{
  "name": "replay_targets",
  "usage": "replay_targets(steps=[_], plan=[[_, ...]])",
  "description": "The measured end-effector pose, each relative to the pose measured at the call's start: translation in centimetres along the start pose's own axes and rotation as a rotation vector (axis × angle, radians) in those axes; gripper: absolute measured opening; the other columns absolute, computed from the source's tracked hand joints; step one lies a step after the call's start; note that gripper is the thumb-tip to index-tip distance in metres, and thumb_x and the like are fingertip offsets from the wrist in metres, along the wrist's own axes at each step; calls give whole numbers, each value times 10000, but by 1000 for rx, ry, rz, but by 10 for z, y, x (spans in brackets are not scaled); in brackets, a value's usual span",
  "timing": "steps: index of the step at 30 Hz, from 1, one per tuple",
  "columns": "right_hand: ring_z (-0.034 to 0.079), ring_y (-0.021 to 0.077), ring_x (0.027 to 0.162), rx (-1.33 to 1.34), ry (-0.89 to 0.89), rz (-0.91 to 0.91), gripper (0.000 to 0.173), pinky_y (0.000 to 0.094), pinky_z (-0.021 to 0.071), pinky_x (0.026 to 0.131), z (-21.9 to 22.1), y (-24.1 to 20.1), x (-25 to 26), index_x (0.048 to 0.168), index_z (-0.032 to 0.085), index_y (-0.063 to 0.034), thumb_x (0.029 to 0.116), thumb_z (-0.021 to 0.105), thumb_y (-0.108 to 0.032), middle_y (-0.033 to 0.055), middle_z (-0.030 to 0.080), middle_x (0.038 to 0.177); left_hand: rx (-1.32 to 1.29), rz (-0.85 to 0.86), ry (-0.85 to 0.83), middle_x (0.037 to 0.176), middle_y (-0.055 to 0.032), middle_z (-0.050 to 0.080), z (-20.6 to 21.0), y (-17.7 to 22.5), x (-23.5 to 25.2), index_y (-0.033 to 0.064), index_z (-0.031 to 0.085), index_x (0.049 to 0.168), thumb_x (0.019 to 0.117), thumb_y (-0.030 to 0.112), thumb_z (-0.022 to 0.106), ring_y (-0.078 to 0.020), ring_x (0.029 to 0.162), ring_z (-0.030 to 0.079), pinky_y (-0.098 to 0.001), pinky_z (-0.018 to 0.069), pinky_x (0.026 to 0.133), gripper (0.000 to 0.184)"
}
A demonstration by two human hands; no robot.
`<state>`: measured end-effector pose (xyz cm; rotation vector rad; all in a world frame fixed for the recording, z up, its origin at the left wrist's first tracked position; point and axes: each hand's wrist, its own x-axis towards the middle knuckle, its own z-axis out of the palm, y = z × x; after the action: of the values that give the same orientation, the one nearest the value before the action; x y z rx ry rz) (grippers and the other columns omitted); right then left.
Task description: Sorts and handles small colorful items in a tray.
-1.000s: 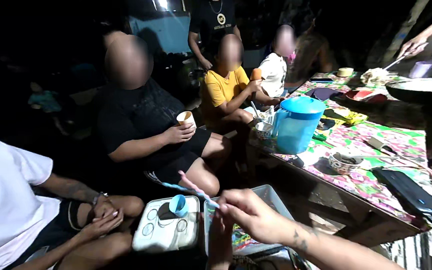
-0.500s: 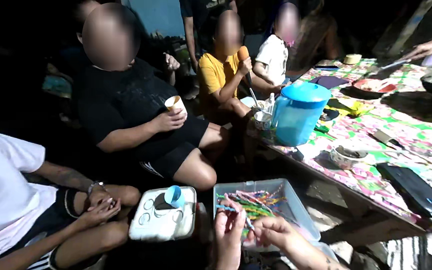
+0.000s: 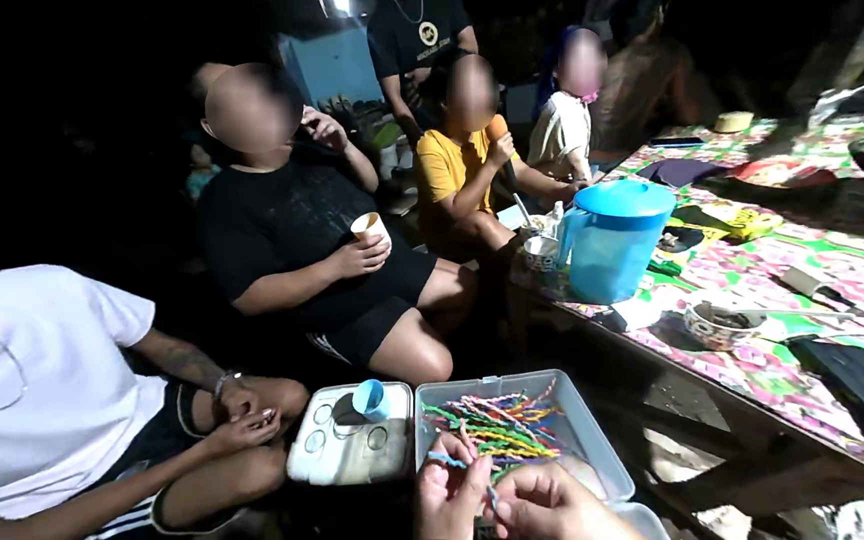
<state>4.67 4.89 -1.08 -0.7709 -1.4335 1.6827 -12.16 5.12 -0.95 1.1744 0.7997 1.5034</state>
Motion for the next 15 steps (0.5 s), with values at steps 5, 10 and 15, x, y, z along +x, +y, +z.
replay_targets(steps=[5, 10, 15], plan=[[648, -26, 777, -263, 176, -150, 102, 188, 555, 737, -7, 5, -6, 979, 749, -7, 926, 705, -82, -24, 724, 870, 37, 101, -189, 948, 113, 678, -1, -11, 0, 186, 691, 968, 901, 84, 715, 22, 889, 639, -180, 554, 797, 124], [639, -24, 691, -180, 221, -143, 131, 189, 555, 663, -24, 1, -9, 938, 684, -95, 855, 761, -29, -100, 695, 782, 153, 128, -267, 941, 38, 673, 10, -21, 9, 34, 658, 941, 879, 22, 731, 6, 859, 649, -195, 573, 786, 97], [711, 56, 874, -483, 175, -82, 223, 269, 585, 851, -40, -8, -28, 1107, 721, 16, 1025, 580, -135, 51, 757, 967, 95, 155, -204, 947, 42, 652, 26, -33, 15, 64, 626, 947, 896, -26, 681, -2, 859, 643, -197, 571, 762, 117]])
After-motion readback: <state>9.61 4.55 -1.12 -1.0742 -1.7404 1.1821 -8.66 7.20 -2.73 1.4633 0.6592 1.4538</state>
